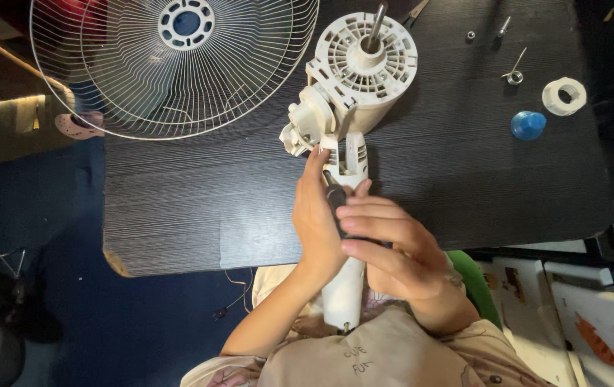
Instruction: The person disassembles a standing electric fan on a table. They remove the front grille, unscrew and remove the fan blades, detach the rear grille, and then use a screwdriver to remove screws from the fan's neck and base housing.
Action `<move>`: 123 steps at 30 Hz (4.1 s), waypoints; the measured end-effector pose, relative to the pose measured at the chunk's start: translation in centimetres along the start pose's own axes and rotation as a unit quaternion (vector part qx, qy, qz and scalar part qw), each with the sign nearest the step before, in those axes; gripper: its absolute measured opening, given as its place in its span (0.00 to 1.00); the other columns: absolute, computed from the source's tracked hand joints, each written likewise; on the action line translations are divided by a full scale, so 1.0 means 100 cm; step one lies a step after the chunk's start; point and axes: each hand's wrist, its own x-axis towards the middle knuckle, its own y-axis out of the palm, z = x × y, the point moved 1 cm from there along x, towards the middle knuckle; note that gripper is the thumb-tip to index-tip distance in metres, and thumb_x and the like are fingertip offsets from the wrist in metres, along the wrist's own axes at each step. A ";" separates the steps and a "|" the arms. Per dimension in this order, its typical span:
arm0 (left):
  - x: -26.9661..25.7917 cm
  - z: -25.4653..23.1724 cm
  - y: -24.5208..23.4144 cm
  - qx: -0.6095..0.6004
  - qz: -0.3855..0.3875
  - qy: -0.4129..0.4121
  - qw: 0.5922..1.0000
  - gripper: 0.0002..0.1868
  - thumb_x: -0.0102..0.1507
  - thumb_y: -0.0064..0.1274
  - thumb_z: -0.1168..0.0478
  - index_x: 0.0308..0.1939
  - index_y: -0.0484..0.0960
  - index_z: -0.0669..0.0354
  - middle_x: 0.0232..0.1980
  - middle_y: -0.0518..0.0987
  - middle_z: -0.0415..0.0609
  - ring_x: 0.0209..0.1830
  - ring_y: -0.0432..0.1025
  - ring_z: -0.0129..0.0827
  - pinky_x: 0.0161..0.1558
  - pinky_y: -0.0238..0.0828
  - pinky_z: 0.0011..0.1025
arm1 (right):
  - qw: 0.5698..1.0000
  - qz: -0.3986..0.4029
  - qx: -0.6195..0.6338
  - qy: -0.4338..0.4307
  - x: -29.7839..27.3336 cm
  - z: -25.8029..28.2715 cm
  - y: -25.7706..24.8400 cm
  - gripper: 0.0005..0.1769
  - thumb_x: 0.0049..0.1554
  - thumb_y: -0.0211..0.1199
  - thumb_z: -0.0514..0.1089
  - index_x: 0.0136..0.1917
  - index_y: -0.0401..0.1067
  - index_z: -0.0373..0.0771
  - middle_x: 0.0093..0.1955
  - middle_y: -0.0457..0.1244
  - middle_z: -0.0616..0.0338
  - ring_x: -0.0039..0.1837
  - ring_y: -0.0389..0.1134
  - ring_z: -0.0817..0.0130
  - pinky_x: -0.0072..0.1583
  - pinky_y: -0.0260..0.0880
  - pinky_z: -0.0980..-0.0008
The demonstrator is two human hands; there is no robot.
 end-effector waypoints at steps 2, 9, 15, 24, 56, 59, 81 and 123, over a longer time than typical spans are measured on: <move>0.000 -0.002 -0.001 -0.007 -0.005 0.000 1.000 0.40 0.58 0.70 0.64 0.70 0.66 0.62 0.67 0.74 0.61 0.59 0.76 0.50 0.57 0.75 0.38 | 1.000 0.010 0.006 0.014 0.000 0.000 0.000 0.14 0.53 0.63 0.21 0.52 0.71 0.29 0.56 0.65 0.45 0.62 0.72 0.47 0.65 0.79 0.45; 0.002 -0.003 0.003 -0.023 -0.001 -0.045 0.999 0.38 0.58 0.68 0.66 0.71 0.67 0.62 0.63 0.77 0.60 0.48 0.79 0.43 0.47 0.77 0.34 | 1.000 -0.003 0.014 -0.003 0.003 -0.002 0.000 0.13 0.53 0.68 0.31 0.53 0.72 0.33 0.59 0.63 0.45 0.63 0.70 0.48 0.68 0.75 0.42; -0.001 0.001 0.002 -0.009 0.015 -0.029 0.999 0.39 0.58 0.68 0.66 0.71 0.67 0.62 0.67 0.75 0.62 0.54 0.78 0.47 0.52 0.77 0.37 | 1.000 -0.001 -0.008 -0.017 -0.001 -0.003 -0.003 0.12 0.54 0.66 0.31 0.51 0.69 0.33 0.56 0.62 0.44 0.59 0.69 0.46 0.63 0.75 0.41; 0.002 -0.003 0.002 -0.024 0.013 -0.024 0.999 0.41 0.58 0.69 0.60 0.71 0.66 0.63 0.68 0.75 0.63 0.62 0.75 0.51 0.59 0.75 0.39 | 0.999 -0.032 0.026 0.021 0.006 -0.008 -0.002 0.11 0.56 0.59 0.25 0.50 0.62 0.31 0.56 0.63 0.43 0.58 0.71 0.45 0.63 0.76 0.41; 0.001 -0.008 0.002 -0.035 0.013 -0.055 0.998 0.49 0.59 0.71 0.53 0.74 0.59 0.68 0.64 0.77 0.64 0.58 0.77 0.54 0.56 0.76 0.41 | 0.995 -0.085 0.016 -0.058 -0.026 -0.015 0.002 0.11 0.60 0.61 0.44 0.54 0.68 0.38 0.57 0.63 0.43 0.59 0.70 0.47 0.58 0.77 0.42; 0.002 -0.008 0.002 -0.024 0.009 -0.048 0.999 0.47 0.60 0.70 0.52 0.74 0.60 0.67 0.60 0.77 0.63 0.56 0.77 0.53 0.55 0.76 0.41 | 0.994 -0.067 -0.076 -0.031 -0.027 -0.008 0.002 0.18 0.58 0.73 0.54 0.56 0.68 0.50 0.55 0.52 0.56 0.60 0.64 0.61 0.62 0.76 0.53; 0.004 -0.007 0.003 0.010 0.003 0.010 1.000 0.38 0.61 0.67 0.60 0.72 0.67 0.62 0.69 0.73 0.65 0.69 0.72 0.56 0.66 0.72 0.41 | 1.000 0.004 -0.016 -0.006 -0.029 -0.008 -0.001 0.19 0.58 0.70 0.37 0.57 0.64 0.43 0.61 0.59 0.47 0.66 0.66 0.47 0.66 0.73 0.43; -0.011 -0.021 -0.007 -0.254 0.085 -0.105 0.958 0.34 0.70 0.56 0.58 0.75 0.58 0.62 0.59 0.78 0.52 0.57 0.75 0.38 0.64 0.75 0.34 | 0.999 -0.043 -0.016 -0.025 -0.019 0.002 -0.012 0.19 0.61 0.79 0.39 0.63 0.76 0.43 0.65 0.59 0.52 0.66 0.66 0.55 0.72 0.71 0.55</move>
